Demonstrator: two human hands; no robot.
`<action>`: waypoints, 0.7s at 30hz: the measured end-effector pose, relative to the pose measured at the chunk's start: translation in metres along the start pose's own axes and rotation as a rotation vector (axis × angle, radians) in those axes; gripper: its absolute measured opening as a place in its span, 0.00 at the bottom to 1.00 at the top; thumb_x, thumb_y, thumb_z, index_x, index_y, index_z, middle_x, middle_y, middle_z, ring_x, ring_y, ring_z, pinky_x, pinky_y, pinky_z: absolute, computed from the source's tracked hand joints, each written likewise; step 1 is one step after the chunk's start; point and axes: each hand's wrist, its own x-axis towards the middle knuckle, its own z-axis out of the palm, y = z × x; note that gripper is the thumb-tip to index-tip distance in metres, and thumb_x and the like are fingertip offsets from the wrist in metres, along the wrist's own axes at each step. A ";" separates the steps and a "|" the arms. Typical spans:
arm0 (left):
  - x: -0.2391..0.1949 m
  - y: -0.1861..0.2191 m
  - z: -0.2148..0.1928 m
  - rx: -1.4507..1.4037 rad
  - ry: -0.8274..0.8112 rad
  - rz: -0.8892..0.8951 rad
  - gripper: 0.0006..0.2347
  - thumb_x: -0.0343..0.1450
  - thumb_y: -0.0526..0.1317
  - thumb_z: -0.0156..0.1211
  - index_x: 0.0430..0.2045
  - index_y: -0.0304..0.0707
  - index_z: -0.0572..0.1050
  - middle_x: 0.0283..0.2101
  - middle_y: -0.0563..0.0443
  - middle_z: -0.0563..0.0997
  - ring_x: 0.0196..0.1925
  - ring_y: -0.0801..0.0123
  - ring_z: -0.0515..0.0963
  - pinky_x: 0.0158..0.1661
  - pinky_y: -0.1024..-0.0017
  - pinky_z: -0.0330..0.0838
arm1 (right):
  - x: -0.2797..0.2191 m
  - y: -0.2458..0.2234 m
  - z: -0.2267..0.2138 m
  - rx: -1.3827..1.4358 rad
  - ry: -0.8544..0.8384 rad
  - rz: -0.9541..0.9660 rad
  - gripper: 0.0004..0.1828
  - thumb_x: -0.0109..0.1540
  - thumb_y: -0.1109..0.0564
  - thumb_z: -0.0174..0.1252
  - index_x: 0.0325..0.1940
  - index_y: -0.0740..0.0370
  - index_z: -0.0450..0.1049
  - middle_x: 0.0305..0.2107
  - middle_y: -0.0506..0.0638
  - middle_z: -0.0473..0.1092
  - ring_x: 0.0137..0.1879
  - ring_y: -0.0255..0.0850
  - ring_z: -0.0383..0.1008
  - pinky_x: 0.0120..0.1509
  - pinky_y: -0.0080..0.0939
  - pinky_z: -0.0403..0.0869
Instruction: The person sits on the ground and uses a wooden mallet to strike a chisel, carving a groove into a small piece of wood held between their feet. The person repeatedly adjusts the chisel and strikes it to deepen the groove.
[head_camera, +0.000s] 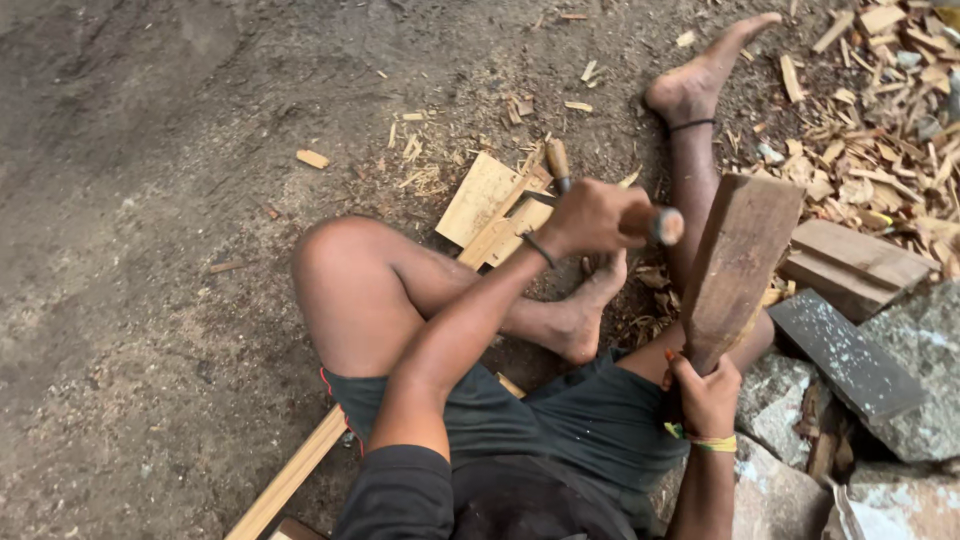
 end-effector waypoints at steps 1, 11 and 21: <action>0.002 -0.004 -0.006 -0.005 0.028 -0.005 0.11 0.65 0.51 0.71 0.33 0.51 0.80 0.29 0.56 0.85 0.27 0.73 0.85 0.35 0.71 0.83 | -0.003 -0.003 0.000 -0.025 0.009 -0.012 0.08 0.62 0.62 0.62 0.30 0.69 0.73 0.19 0.50 0.70 0.24 0.36 0.70 0.29 0.36 0.68; 0.003 0.004 0.004 0.019 -0.059 -0.032 0.11 0.63 0.49 0.72 0.29 0.50 0.77 0.28 0.56 0.84 0.27 0.70 0.84 0.32 0.69 0.81 | -0.007 -0.014 -0.009 -0.112 0.040 -0.027 0.07 0.60 0.62 0.63 0.32 0.69 0.74 0.20 0.51 0.72 0.24 0.37 0.71 0.30 0.36 0.69; 0.008 -0.014 0.013 -0.018 0.013 -0.023 0.09 0.65 0.47 0.70 0.29 0.47 0.78 0.27 0.56 0.83 0.24 0.73 0.84 0.30 0.72 0.81 | -0.008 -0.025 -0.018 -0.047 0.043 -0.016 0.07 0.61 0.62 0.63 0.35 0.69 0.72 0.22 0.52 0.73 0.25 0.38 0.73 0.31 0.37 0.72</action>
